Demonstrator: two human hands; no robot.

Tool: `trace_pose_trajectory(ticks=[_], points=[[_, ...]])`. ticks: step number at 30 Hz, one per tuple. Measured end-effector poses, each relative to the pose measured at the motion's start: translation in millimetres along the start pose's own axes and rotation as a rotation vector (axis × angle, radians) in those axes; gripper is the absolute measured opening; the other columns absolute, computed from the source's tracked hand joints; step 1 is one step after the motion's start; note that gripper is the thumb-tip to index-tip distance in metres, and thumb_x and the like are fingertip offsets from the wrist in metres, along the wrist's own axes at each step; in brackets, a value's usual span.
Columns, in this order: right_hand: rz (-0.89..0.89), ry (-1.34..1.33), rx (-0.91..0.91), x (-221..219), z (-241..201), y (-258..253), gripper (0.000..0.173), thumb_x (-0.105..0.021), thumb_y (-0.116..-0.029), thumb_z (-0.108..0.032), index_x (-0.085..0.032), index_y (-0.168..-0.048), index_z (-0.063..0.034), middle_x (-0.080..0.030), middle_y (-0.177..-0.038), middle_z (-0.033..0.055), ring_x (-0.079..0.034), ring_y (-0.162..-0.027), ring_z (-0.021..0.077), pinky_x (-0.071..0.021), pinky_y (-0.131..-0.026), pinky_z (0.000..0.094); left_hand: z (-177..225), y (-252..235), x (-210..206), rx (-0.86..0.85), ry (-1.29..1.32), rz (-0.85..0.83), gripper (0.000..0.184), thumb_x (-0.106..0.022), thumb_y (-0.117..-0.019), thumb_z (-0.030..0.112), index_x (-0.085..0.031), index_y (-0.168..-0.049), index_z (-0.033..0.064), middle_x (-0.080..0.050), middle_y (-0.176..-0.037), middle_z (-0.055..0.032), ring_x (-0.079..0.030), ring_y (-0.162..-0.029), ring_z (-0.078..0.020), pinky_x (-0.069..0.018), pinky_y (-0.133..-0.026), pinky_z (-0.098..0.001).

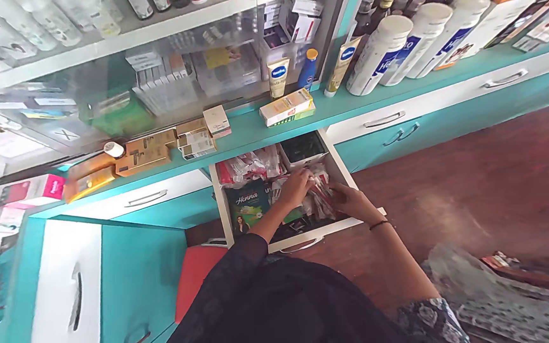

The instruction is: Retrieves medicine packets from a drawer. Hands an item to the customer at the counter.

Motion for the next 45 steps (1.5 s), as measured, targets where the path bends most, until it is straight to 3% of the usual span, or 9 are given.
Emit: trace_pose_trajectory(ticks=[12, 18, 22, 25, 28, 33, 36, 40, 45], points=[[-0.019, 0.093, -0.016, -14, -9, 0, 0.058, -0.074, -0.0877, -0.004, -0.058, -0.143, -0.0072, -0.07, -0.109, 0.0273, -0.067, -0.101, 0.0434, -0.0496, -0.091, 0.0635, -17, 11, 14, 0.252, 0.264, 0.165, 0.035, -0.05, -0.1083, 0.035, -0.053, -0.131, 0.0073, -0.065, -0.094, -0.0218, -0.065, -0.076, -0.0375, -0.0546, -0.066, -0.0534], [0.074, 0.03, -0.076, -12, -5, -3, 0.031, -0.07, -0.0959, -0.011, -0.069, -0.126, -0.0049, -0.071, -0.101, 0.0234, -0.068, -0.092, 0.0393, -0.0501, -0.086, 0.0624, -36, 19, 17, 0.517, 0.355, 0.263, 0.05, -0.047, -0.1067, 0.048, -0.053, -0.133, 0.0053, -0.065, -0.106, -0.0254, -0.065, -0.09, -0.0413, -0.0536, -0.077, -0.0575], [0.106, 0.125, -0.106, -14, -3, -5, 0.028, -0.068, -0.0967, -0.013, -0.07, -0.124, -0.0069, -0.071, -0.1, 0.0241, -0.068, -0.093, 0.0436, -0.0494, -0.086, 0.066, -12, 11, 29, 0.324, 0.227, 0.468, 0.039, -0.052, -0.1074, 0.035, -0.057, -0.126, 0.0006, -0.067, -0.087, -0.0218, -0.066, -0.074, -0.0379, -0.0539, -0.068, -0.0553], [0.105, 0.166, -0.157, -14, -3, 1, 0.023, -0.068, -0.0968, -0.016, -0.071, -0.117, -0.0041, -0.071, -0.099, 0.0249, -0.067, -0.095, 0.0455, -0.0494, -0.084, 0.0673, 5, 14, 51, 0.191, 0.213, 0.541, 0.038, -0.05, -0.1086, 0.031, -0.05, -0.134, 0.002, -0.071, -0.098, -0.0206, -0.07, -0.08, -0.0364, -0.0568, -0.07, -0.0527], [0.102, 0.211, -0.143, -14, -3, 2, 0.023, -0.07, -0.096, -0.016, -0.071, -0.116, -0.0058, -0.071, -0.098, 0.0243, -0.068, -0.096, 0.0463, -0.0496, -0.084, 0.0676, 4, 3, 81, 0.131, 0.449, 0.66, 0.028, -0.05, -0.1085, 0.019, -0.053, -0.124, -0.0035, -0.074, -0.095, -0.0161, -0.074, -0.075, -0.0214, -0.0613, -0.068, -0.036], [0.061, 0.281, -0.301, -9, -12, 9, 0.035, -0.068, -0.0972, -0.035, -0.071, -0.113, -0.0031, -0.07, -0.104, 0.0263, -0.066, -0.101, 0.0474, -0.0476, -0.082, 0.069, 6, 24, 111, 0.178, 0.765, 0.649, 0.032, -0.034, -0.1106, 0.017, -0.045, -0.129, -0.0069, -0.063, -0.098, -0.0128, -0.07, -0.081, -0.0161, -0.0609, -0.078, -0.0365], [0.195, 0.425, -0.315, -6, -40, 14, 0.05, -0.065, -0.0983, -0.04, -0.065, -0.118, 0.0056, -0.066, -0.115, 0.0321, -0.063, -0.111, 0.0509, -0.0471, -0.087, 0.067, 1, 63, 128, 0.149, 0.625, 0.626, 0.029, -0.037, -0.1087, 0.019, -0.052, -0.124, 0.0008, -0.054, -0.081, 0.0003, -0.05, -0.055, -0.0035, -0.0484, -0.052, -0.0223], [0.295, 0.382, 0.114, -24, -65, -10, 0.048, -0.067, -0.0979, -0.019, -0.057, -0.143, -0.0057, -0.049, -0.153, 0.022, -0.051, -0.135, 0.0465, -0.0433, -0.104, 0.0653, -12, 115, 137, 0.116, 0.117, 0.51, 0.035, -0.042, -0.1086, 0.02, -0.063, -0.135, 0.0111, -0.068, -0.118, -0.0118, -0.066, -0.098, -0.0207, -0.0553, -0.084, -0.0443], [0.121, 0.553, 0.169, -38, -66, -35, 0.039, -0.059, -0.103, -0.021, -0.062, -0.139, -0.0072, -0.054, -0.15, 0.0145, -0.045, -0.143, 0.0388, -0.034, -0.113, 0.0648, -17, 170, 109, 0.177, -0.242, 0.425, 0.031, -0.056, -0.1001, 0.023, -0.074, -0.125, 0.0156, -0.07, -0.106, -0.0161, -0.069, -0.087, -0.0296, -0.0581, -0.073, -0.0488]])
Point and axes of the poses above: each hand's wrist, its own y-axis away from the middle knuckle, its own x-axis out of the back of the hand, z = x × y, the point moved 9 cm from there along -y, towards the middle knuckle
